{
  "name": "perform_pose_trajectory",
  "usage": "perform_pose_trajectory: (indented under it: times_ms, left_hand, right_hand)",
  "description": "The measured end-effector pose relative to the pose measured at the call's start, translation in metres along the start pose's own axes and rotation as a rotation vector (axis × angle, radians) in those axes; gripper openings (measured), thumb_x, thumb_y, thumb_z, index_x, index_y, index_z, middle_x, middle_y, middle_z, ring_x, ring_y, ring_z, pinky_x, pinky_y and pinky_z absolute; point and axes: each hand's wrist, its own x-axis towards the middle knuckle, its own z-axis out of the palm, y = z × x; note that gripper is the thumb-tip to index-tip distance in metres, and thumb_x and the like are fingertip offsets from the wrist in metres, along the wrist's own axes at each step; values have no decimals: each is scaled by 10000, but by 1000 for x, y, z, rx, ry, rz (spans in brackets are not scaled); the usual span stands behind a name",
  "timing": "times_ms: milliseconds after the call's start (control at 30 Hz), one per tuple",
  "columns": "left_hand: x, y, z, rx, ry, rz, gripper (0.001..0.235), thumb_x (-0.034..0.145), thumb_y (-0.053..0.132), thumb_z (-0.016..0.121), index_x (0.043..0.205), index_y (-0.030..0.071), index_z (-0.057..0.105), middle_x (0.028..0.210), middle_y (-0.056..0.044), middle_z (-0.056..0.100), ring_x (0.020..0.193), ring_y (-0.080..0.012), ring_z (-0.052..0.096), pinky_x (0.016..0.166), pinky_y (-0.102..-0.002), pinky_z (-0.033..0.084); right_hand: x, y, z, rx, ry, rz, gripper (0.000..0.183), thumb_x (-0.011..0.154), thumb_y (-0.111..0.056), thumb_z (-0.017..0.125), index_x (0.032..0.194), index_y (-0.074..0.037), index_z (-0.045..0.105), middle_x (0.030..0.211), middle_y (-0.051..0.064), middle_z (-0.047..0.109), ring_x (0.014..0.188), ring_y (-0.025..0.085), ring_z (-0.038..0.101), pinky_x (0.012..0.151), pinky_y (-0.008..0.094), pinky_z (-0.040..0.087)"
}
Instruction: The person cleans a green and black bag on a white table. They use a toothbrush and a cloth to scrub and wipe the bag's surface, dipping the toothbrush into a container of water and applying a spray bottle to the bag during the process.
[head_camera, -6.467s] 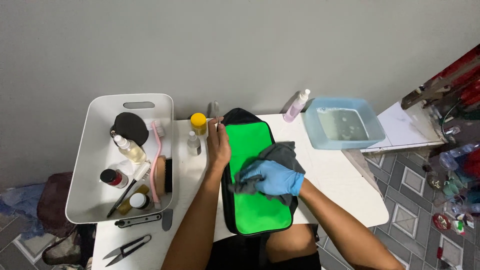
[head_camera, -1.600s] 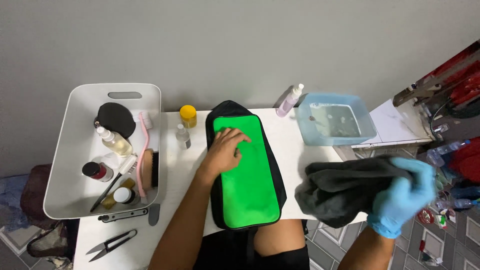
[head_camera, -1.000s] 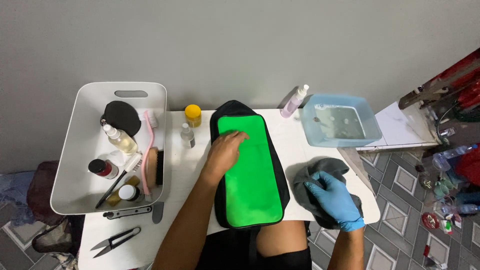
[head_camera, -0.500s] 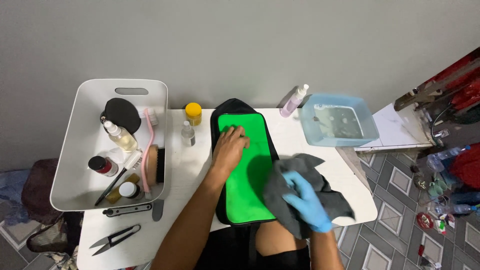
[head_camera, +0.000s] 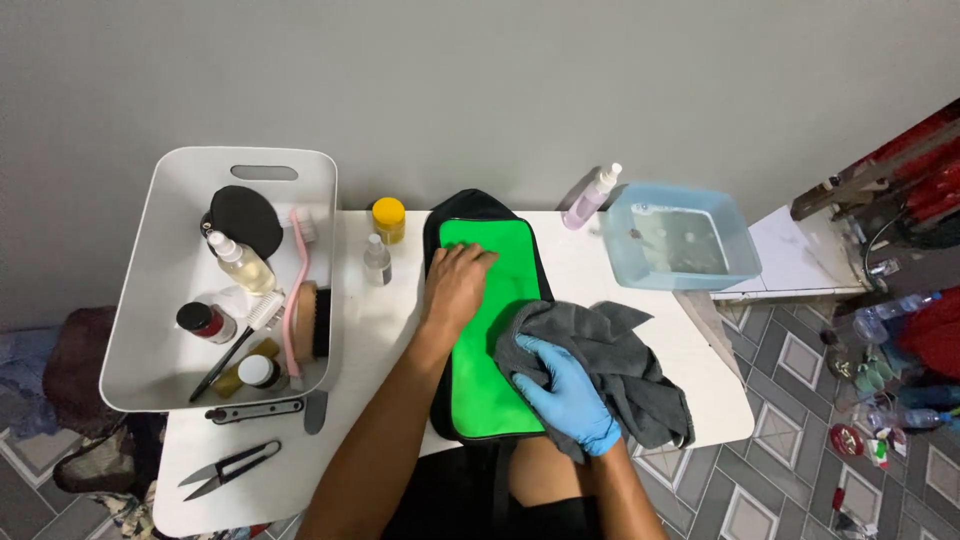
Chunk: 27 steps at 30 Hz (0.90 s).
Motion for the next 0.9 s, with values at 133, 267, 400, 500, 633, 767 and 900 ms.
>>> perform_pose_trajectory:
  times_ms: [133, 267, 400, 500, 633, 767, 900]
  left_hand:
    - [3, -9, 11, -71, -84, 18, 328, 871, 18, 617, 1141, 144, 755, 957, -68, 710, 949, -320, 653, 837, -474, 479]
    - [7, -7, -12, -417, -20, 135, 345, 784, -67, 611, 1056, 90, 754, 865, -100, 701, 827, -358, 668, 829, -442, 536]
    - [12, 2, -46, -539, 1, 159, 272, 771, -53, 667, 986, 84, 761, 825, -110, 708, 797, -343, 694, 740, -421, 574]
    - [17, 9, -52, -581, -23, 118, 277, 772, -72, 674, 996, 63, 765, 804, -109, 711, 776, -341, 701, 706, -430, 575]
    - [32, 2, -65, -709, -81, 8, 255, 798, -16, 660, 1039, 15, 736, 842, -199, 734, 833, -409, 714, 706, -508, 570]
    - [62, -21, -52, -479, 67, 38, 238, 962, 237, 613, 1134, 128, 737, 1068, -132, 726, 1016, -378, 692, 855, -489, 539]
    - [63, -29, -30, -474, 25, -29, 310, 1079, 280, 458, 1096, 125, 726, 984, -137, 739, 950, -380, 718, 824, -487, 556]
  right_hand:
    - [9, -13, 9, -38, 16, 5, 495, 890, -237, 665, 1346, -48, 629, 1344, 126, 693, 1248, 259, 647, 1096, 377, 452]
    - [26, -47, 6, -150, -224, -215, 551, 823, -105, 556, 1354, 36, 590, 1349, 305, 619, 1274, 467, 551, 1107, 541, 407]
    - [73, -2, 14, -359, -197, -176, 641, 802, -179, 559, 1413, 13, 560, 1395, 319, 575, 1349, 466, 509, 1128, 557, 412]
    - [100, 24, 35, -448, -95, -119, 613, 845, -154, 551, 1440, -10, 530, 1444, 231, 569, 1393, 371, 500, 1176, 469, 388]
    - [97, 19, 42, -560, -46, -153, 569, 834, -152, 580, 1386, -18, 564, 1360, 211, 619, 1342, 357, 538, 1143, 468, 417]
    - [92, 11, 41, -710, -50, -154, 608, 835, -232, 578, 1402, -16, 548, 1371, 208, 613, 1345, 355, 537, 1142, 459, 410]
    - [94, 14, 48, -748, -49, -86, 606, 828, -272, 590, 1387, -40, 550, 1362, 166, 616, 1345, 336, 525, 1132, 459, 398]
